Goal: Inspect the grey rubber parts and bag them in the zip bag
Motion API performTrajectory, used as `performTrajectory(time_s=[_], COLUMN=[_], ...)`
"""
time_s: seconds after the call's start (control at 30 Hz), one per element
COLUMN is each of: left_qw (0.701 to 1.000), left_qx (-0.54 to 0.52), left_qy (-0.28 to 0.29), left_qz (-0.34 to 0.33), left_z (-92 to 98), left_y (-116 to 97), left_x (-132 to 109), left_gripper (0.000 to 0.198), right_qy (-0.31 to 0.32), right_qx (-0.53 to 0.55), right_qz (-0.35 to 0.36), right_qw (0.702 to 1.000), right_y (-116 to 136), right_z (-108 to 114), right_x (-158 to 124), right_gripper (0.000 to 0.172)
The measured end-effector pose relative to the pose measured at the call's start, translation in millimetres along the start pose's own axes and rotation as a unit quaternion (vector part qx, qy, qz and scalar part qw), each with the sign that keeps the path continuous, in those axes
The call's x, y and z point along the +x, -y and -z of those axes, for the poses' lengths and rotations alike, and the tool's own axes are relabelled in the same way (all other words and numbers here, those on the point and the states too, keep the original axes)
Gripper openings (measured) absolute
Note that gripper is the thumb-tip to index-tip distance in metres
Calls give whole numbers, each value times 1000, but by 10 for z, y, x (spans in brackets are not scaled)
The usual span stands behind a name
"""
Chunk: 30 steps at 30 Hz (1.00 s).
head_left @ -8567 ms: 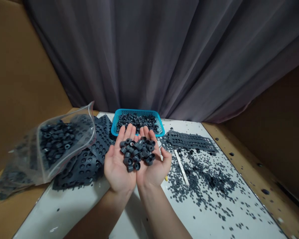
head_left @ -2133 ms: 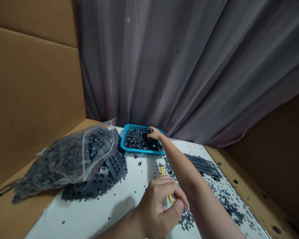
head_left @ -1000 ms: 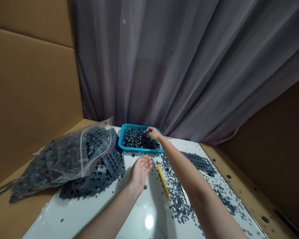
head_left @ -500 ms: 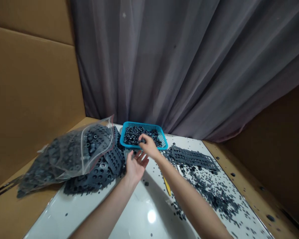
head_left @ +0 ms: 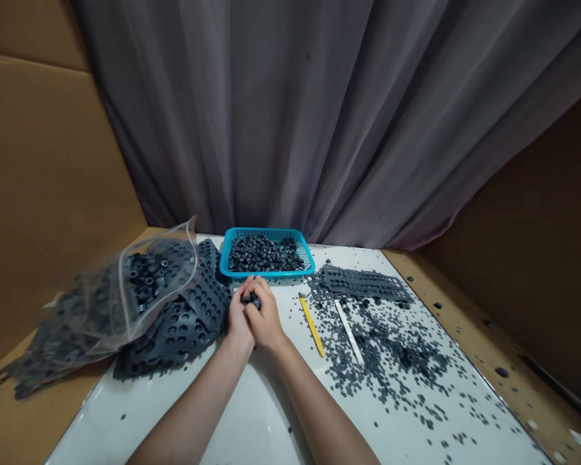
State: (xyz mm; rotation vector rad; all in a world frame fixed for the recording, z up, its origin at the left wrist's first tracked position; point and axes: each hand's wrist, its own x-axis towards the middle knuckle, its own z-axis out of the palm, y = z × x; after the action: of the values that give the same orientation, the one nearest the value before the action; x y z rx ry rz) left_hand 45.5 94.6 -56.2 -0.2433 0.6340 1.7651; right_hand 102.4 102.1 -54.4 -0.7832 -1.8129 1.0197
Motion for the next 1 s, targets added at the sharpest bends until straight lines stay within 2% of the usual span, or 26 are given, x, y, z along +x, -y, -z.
performTrajectory(time_s=[0.27, 0.43, 0.57, 0.7, 1.0], left_qw=[1000, 999, 999, 998, 996], left_qx=[-21, -32, -35, -33, -27], left_qy=[2, -3, 3, 23, 73], left_qz=[-11, -25, -30, -42, -42], left_z=[-35, -68, -175, -277, -356], left_y=[-39, -27, -11, 0, -22], left_x=[-13, -55, -184, -340, -555], left_gripper=[23, 25, 28, 31, 43], right_qy=[-71, -152, -219, -260, -302], right_qx=[97, 189, 286, 383, 517], right_qz=[14, -5, -33, -65, -131], right_qw=[993, 970, 932, 884, 790], right_y=[72, 82, 93, 186, 471], right_z=[-49, -62, -36, 16, 134], right_x=[-24, -18, 10, 33, 71], right_gripper=[15, 9, 6, 7, 7])
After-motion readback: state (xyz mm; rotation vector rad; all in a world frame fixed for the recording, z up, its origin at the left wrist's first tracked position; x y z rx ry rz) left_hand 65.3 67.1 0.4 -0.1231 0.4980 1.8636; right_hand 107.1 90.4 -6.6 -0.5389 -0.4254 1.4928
